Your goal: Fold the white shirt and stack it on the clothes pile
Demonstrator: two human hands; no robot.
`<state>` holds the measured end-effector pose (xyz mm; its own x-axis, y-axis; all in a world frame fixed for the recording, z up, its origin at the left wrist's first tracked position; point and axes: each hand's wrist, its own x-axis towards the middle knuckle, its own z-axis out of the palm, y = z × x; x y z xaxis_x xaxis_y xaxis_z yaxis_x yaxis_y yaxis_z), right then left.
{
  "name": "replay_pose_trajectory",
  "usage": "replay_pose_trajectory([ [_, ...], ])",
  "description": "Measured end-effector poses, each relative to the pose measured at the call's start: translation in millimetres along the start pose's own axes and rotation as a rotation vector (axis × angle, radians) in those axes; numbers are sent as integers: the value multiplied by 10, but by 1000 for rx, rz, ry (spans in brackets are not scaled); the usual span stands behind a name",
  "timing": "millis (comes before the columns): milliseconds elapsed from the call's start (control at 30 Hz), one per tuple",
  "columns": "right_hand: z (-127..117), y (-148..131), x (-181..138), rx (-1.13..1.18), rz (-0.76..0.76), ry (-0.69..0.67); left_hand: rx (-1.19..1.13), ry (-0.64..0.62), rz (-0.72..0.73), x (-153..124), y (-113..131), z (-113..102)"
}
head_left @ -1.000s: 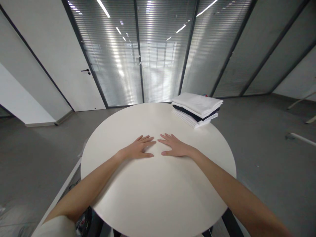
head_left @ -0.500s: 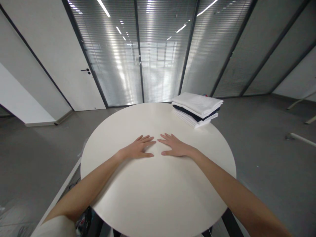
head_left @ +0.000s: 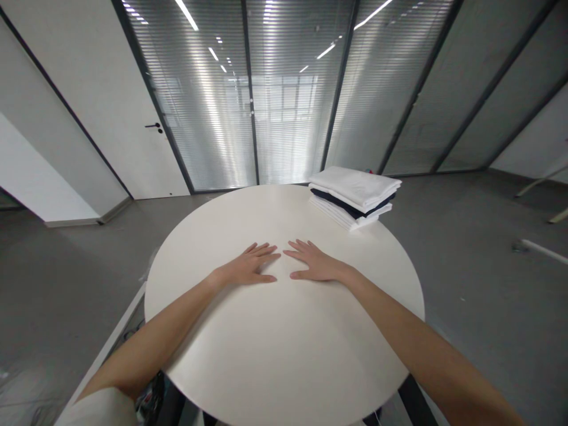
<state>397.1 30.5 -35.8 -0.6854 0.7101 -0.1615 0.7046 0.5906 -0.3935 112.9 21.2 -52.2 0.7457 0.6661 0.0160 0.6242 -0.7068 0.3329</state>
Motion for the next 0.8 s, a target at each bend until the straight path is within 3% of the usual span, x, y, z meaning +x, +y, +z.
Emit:
replay_pose_trajectory([
  [800, -18, -20, -12, 2, 0, -1, -3, -8, -8, -6, 24, -24],
])
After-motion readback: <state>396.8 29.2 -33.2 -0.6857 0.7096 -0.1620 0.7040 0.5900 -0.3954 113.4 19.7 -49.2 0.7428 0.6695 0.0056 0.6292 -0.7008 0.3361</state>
